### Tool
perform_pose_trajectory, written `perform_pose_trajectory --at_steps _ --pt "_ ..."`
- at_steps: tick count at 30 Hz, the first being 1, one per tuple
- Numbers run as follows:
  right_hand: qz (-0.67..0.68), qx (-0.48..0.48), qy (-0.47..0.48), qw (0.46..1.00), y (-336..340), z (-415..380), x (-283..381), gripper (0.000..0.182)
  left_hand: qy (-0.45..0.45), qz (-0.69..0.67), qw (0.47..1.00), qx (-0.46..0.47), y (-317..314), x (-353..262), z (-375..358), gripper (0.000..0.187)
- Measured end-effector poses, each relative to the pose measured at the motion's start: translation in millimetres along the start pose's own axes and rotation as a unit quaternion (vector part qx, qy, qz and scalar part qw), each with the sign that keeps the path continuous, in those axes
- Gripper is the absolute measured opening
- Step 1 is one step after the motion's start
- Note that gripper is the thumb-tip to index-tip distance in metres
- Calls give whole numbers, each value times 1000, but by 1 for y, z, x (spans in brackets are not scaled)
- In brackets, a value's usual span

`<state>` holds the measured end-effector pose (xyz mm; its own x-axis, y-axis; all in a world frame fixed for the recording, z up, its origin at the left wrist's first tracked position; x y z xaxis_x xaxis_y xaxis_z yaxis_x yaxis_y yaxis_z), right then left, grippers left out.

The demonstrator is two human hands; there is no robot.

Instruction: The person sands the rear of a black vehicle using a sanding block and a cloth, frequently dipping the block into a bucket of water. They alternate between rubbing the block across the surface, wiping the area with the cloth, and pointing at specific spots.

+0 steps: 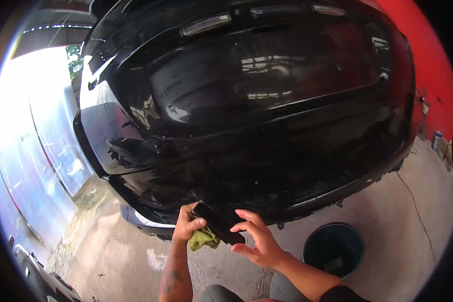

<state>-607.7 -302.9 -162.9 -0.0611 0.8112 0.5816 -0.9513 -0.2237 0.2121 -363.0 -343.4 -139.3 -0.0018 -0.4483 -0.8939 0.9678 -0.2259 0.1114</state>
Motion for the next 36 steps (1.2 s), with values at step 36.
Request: perform_pose_trajectory --at_steps 36 --pt "-253 110 -687 672 195 -378 -226 43 -43 -128 990 -35 26 45 25 67"
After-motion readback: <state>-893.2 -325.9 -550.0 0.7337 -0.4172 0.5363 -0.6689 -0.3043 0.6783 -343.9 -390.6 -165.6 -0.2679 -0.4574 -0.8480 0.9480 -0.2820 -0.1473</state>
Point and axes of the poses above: each hand's wrist, its own z-axis towards the middle knuckle, its own y-axis out of the back of the hand, x = y × z, the point moved 3 cm from there along z, towards the middle knuckle, and after that the axes turned 1 degree about y, right-handed, at the moved point
